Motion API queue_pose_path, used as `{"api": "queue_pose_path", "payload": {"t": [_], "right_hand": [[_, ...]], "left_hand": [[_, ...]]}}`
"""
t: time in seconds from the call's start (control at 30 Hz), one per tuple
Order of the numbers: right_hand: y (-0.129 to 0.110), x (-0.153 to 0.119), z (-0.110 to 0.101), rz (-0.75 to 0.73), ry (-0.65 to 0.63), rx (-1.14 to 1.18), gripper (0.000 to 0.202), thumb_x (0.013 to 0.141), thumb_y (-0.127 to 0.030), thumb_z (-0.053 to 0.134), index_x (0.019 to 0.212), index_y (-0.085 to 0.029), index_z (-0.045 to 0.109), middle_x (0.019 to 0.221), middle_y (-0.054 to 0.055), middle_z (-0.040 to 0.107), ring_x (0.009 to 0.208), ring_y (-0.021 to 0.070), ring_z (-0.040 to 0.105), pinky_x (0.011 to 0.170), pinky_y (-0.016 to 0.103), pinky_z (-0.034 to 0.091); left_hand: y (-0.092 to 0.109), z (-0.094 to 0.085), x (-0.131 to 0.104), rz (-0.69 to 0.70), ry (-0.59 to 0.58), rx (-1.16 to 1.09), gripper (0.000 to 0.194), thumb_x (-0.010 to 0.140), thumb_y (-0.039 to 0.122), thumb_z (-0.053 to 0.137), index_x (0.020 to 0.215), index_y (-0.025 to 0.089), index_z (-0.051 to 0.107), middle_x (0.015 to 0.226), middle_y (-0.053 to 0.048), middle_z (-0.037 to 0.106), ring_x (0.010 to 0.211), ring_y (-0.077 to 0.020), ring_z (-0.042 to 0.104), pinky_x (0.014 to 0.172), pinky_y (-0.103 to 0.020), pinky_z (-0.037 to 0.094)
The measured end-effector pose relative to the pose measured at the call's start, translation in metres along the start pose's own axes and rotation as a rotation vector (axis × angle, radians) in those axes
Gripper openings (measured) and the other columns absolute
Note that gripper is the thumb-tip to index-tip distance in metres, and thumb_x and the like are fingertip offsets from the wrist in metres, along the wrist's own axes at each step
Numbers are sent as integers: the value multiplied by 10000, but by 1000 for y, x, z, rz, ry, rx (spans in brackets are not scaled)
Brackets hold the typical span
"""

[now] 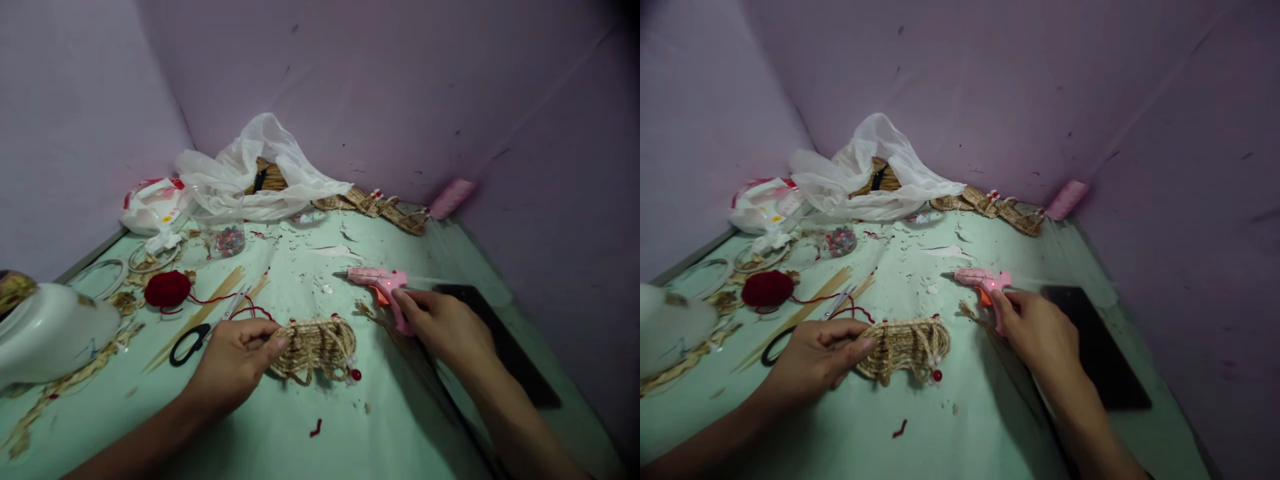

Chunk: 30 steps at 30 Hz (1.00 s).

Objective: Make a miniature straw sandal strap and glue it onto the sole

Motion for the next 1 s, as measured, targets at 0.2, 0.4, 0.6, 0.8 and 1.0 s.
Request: {"api": "queue_pose_path", "payload": {"t": [0.2, 0.4, 0.6, 0.8, 1.0], "right_hand": [[-19, -26, -2, 37, -47, 287, 224, 707, -359, 574, 820, -180, 647, 777, 58, 674, 700, 186, 612, 591, 276, 467], [-52, -62, 41, 161, -628, 812, 283, 663, -333, 638, 862, -141, 575, 811, 94, 662, 717, 189, 621, 652, 321, 502], [-56, -59, 42, 122, -465, 878, 239, 660, -306, 634, 847, -165, 586, 797, 57, 651, 727, 183, 603, 687, 317, 478], [-62, -25, 26, -247, -565, 204, 203, 642, -159, 523, 795, -170, 655, 663, 17, 632, 607, 153, 547, 552, 260, 393], [-82, -21, 36, -608, -448, -267, 253, 613, -137, 496, 791, -179, 672, 688, 35, 664, 620, 169, 545, 548, 274, 347]], "left_hand": [[-4, -2, 0, -48, 10, -331, 237, 670, 378, 598, 672, 148, 539, 321, 76, 415, 298, -38, 294, 333, -159, 210], [-6, 24, -2, -62, -129, -770, 302, 591, 319, 698, 737, 138, 506, 461, 31, 525, 385, -63, 444, 356, -158, 323], [-2, 30, -9, -160, -267, -485, 358, 609, 304, 658, 892, 104, 567, 472, 38, 504, 357, -45, 365, 332, -163, 238], [19, -15, -4, 276, 154, 137, 556, 637, 230, 557, 1185, 180, 477, 1076, -76, 578, 839, -181, 575, 715, -281, 462], [20, -2, -7, 425, -9, 452, 479, 644, 234, 501, 1116, 164, 535, 1127, -71, 583, 1050, -237, 509, 927, -361, 378]]}}
Point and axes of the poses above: each hand's wrist, its own x-axis towards the middle knuckle, its own z-axis out of the palm, y = z × x, the point moved 2 cm from there along x, towards the middle knuckle
